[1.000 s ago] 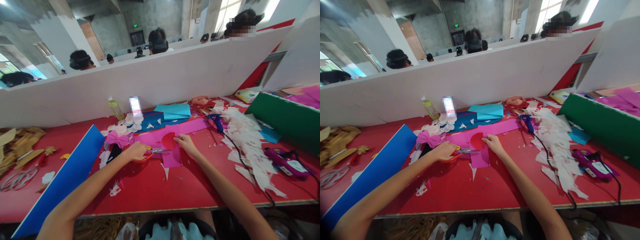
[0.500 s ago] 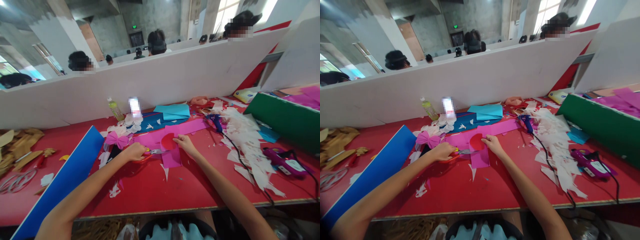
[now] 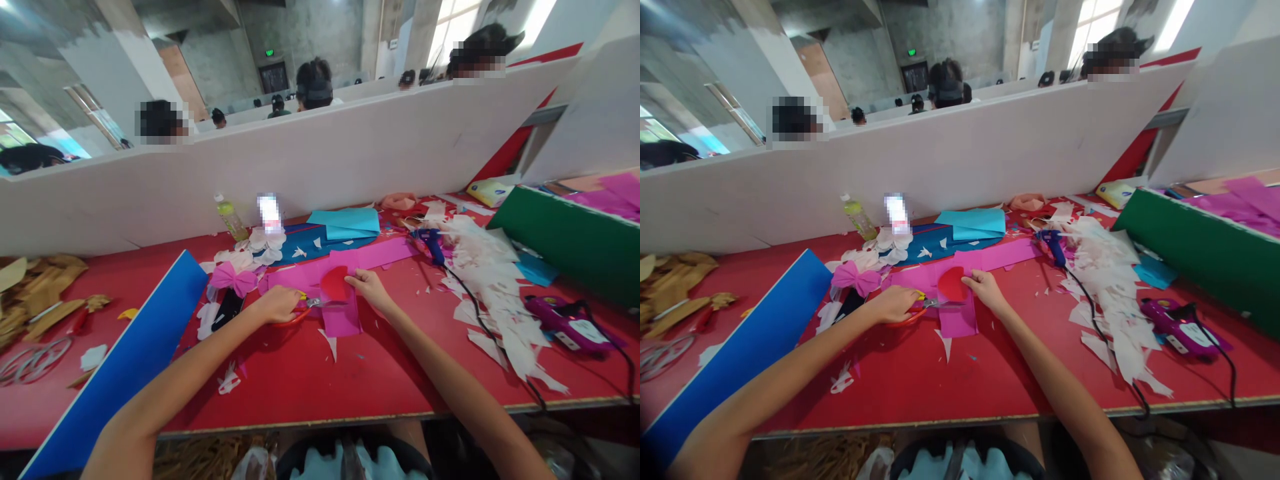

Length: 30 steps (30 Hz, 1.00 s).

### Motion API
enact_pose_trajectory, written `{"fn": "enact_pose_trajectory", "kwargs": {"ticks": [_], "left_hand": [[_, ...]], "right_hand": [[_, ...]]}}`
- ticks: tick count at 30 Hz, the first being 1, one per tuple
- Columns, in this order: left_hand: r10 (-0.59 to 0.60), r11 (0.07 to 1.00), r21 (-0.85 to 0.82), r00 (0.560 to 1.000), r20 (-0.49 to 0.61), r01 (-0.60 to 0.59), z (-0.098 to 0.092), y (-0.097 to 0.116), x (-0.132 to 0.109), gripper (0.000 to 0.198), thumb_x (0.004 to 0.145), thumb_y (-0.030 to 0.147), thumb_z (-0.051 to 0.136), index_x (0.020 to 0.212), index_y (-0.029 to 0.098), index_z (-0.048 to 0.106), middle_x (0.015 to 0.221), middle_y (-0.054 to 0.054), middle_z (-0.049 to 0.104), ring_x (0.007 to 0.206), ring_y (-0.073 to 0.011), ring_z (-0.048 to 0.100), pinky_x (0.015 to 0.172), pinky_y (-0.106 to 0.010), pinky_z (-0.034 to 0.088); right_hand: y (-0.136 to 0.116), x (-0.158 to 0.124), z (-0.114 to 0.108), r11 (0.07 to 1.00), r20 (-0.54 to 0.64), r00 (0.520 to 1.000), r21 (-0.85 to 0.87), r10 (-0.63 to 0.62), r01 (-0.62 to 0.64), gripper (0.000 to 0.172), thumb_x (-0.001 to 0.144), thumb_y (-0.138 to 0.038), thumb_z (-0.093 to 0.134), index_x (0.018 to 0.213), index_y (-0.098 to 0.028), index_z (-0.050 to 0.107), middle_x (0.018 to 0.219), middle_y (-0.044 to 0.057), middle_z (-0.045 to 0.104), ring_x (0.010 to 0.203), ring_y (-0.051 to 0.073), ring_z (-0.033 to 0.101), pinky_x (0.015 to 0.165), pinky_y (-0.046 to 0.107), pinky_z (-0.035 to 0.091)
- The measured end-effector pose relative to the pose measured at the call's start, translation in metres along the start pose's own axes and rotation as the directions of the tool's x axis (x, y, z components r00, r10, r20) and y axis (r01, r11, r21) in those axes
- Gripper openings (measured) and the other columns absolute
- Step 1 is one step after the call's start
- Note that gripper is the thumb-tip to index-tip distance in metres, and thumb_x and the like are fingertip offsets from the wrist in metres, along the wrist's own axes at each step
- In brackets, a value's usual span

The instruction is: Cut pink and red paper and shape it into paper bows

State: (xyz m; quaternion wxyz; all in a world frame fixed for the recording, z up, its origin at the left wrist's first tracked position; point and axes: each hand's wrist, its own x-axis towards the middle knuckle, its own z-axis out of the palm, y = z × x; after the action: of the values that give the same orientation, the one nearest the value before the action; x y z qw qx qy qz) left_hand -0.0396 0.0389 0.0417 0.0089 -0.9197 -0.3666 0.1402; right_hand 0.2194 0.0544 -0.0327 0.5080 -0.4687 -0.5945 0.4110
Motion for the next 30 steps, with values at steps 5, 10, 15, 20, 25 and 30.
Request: {"fn": "enact_pose_trajectory", "kwargs": {"ticks": [5, 10, 15, 20, 25, 30], "left_hand": [[-0.002, 1.000, -0.012, 1.000, 0.013, 0.002, 0.0008, 0.0037, 0.0053, 0.034, 0.081, 0.032, 0.047, 0.109, 0.016, 0.058, 0.108, -0.014, 0.066, 0.099, -0.0285, 0.062, 0.074, -0.034, 0.048], [-0.011, 1.000, -0.005, 1.000, 0.026, 0.011, -0.0015, 0.0060, 0.0051, 0.031, 0.084, 0.036, 0.043, 0.099, 0.016, 0.061, 0.100, -0.014, 0.068, 0.091, -0.0272, 0.064, 0.071, -0.033, 0.047], [0.008, 0.999, 0.032, 1.000, 0.014, -0.009, 0.0026, 0.0031, 0.0043, 0.033, 0.086, 0.041, 0.042, 0.093, 0.017, 0.063, 0.090, -0.014, 0.069, 0.082, -0.0256, 0.065, 0.069, -0.032, 0.046], [0.039, 0.998, 0.051, 0.999, 0.004, -0.039, 0.0056, -0.0011, 0.0037, 0.030, 0.085, 0.040, 0.042, 0.091, 0.018, 0.063, 0.086, -0.012, 0.070, 0.076, -0.0245, 0.066, 0.064, -0.031, 0.044], [0.045, 0.997, 0.069, 0.999, 0.032, -0.047, 0.0026, -0.0005, 0.0032, 0.025, 0.083, 0.035, 0.045, 0.093, 0.019, 0.061, 0.091, -0.011, 0.069, 0.082, -0.0242, 0.065, 0.067, -0.030, 0.045], [0.034, 0.999, 0.040, 0.999, 0.016, -0.035, 0.0041, 0.0034, 0.0076, 0.028, 0.081, 0.033, 0.046, 0.101, 0.016, 0.059, 0.100, -0.014, 0.067, 0.092, -0.0267, 0.063, 0.072, -0.033, 0.047]], "right_hand": [[-0.0001, -0.0014, 0.0005, 1.000, 0.030, 1.000, 0.013, 0.005, -0.005, 0.046, 0.069, -0.054, 0.058, 0.055, -0.021, 0.030, 0.054, -0.006, 0.024, 0.052, 0.008, 0.023, 0.048, 0.023, 0.020], [-0.0038, -0.0024, 0.0008, 1.000, 0.037, 0.999, 0.014, 0.000, 0.000, 0.045, 0.069, -0.054, 0.057, 0.055, -0.021, 0.031, 0.054, -0.006, 0.024, 0.052, 0.008, 0.023, 0.048, 0.023, 0.020], [-0.0040, -0.0021, 0.0010, 1.000, 0.011, 1.000, 0.002, -0.002, 0.002, 0.049, 0.067, -0.056, 0.059, 0.052, -0.021, 0.029, 0.051, -0.006, 0.024, 0.050, 0.008, 0.023, 0.047, 0.023, 0.020], [-0.0039, -0.0025, 0.0010, 1.000, 0.024, 1.000, -0.001, 0.020, -0.020, 0.047, 0.067, -0.056, 0.058, 0.052, -0.021, 0.029, 0.050, -0.007, 0.025, 0.048, 0.008, 0.022, 0.046, 0.023, 0.019], [-0.0057, -0.0029, 0.0015, 1.000, 0.026, 0.999, 0.004, 0.021, -0.021, 0.047, 0.066, -0.055, 0.058, 0.052, -0.021, 0.030, 0.050, -0.007, 0.025, 0.048, 0.008, 0.023, 0.047, 0.023, 0.019], [-0.0071, -0.0040, 0.0031, 0.999, 0.050, 0.998, 0.030, 0.024, -0.025, 0.044, 0.067, -0.054, 0.058, 0.054, -0.021, 0.032, 0.051, -0.007, 0.025, 0.049, 0.008, 0.024, 0.047, 0.023, 0.019]]}}
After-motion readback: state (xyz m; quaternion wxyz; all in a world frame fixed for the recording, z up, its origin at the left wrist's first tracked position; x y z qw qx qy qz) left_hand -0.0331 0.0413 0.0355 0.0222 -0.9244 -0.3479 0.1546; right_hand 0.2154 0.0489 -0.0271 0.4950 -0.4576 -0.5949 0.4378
